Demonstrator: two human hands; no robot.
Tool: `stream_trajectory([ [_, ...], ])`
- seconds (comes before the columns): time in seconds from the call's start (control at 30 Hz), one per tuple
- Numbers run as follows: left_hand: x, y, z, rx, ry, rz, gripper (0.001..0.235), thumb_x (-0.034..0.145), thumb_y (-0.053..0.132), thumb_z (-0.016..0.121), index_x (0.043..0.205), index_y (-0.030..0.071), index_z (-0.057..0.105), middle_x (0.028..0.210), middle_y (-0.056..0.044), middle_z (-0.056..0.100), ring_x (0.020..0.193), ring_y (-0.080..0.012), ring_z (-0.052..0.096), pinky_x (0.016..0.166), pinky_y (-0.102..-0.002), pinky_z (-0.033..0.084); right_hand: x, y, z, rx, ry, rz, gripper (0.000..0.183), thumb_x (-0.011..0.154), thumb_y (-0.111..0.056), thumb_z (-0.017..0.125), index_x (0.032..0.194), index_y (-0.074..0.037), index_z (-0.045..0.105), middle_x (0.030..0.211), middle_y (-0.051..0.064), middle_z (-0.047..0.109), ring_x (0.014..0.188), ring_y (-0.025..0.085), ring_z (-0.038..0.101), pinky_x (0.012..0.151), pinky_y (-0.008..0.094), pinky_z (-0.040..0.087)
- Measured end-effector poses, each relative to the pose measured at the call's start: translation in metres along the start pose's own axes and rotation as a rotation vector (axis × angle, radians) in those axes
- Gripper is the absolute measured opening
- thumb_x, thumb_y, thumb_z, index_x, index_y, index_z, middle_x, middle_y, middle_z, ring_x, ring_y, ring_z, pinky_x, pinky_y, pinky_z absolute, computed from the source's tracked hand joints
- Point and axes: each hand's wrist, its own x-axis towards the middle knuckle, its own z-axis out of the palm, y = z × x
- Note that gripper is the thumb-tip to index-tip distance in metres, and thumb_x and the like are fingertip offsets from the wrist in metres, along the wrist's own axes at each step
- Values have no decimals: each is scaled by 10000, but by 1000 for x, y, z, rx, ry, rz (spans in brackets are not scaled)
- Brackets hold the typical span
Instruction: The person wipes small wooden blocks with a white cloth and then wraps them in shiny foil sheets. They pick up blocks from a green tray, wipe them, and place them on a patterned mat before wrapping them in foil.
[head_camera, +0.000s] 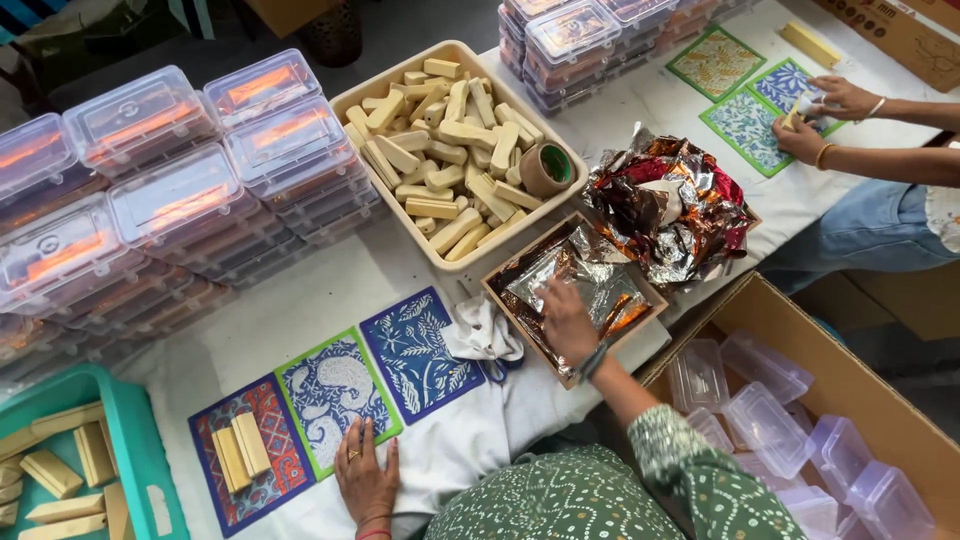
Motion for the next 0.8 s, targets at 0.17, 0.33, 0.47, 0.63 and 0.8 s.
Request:
stream_trajectory([
  [0.17,-1,-2,3,36,-2,5,571,922,503,556,1402,195,578,1510,11,502,1424,-184,428,1224,-379,310,44,28,-5,-364,-153,-174,539,724,84,646,1185,-182,733,1402,43,613,1338,284,481,1006,413,485],
  [0.33,0,0,-1,21,-2,-6,551,926,494,553,1390,199,585,1505,10,508,1416,-184,431,1222,-382,312,48,70,9,-431,-252,-204,347,789,-17,703,1057,-231,759,1321,-3,647,1330,243,524,1004,410,492],
  [0.47,1,1,-4,20,-11,-6,546,926,482,557,1394,202,590,1497,10,515,1408,-190,436,1207,-382,320,48,82,-1,-178,-17,-67,104,879,-141,729,957,-84,690,1137,103,663,1142,306,602,950,422,524],
  [0.63,1,3,-5,21,-12,-9,542,924,477,559,1391,204,594,1500,13,513,1408,-189,440,1205,-379,327,56,82,-18,30,174,227,104,924,-137,692,972,-51,657,1005,126,654,932,316,660,807,444,535],
  [0.8,2,1,-2,50,-19,-7,536,916,473,564,1376,201,598,1496,6,515,1406,-187,440,1206,-379,326,57,74,-12,-95,1,538,314,993,-365,735,1047,-87,600,965,89,684,855,259,689,738,419,572],
])
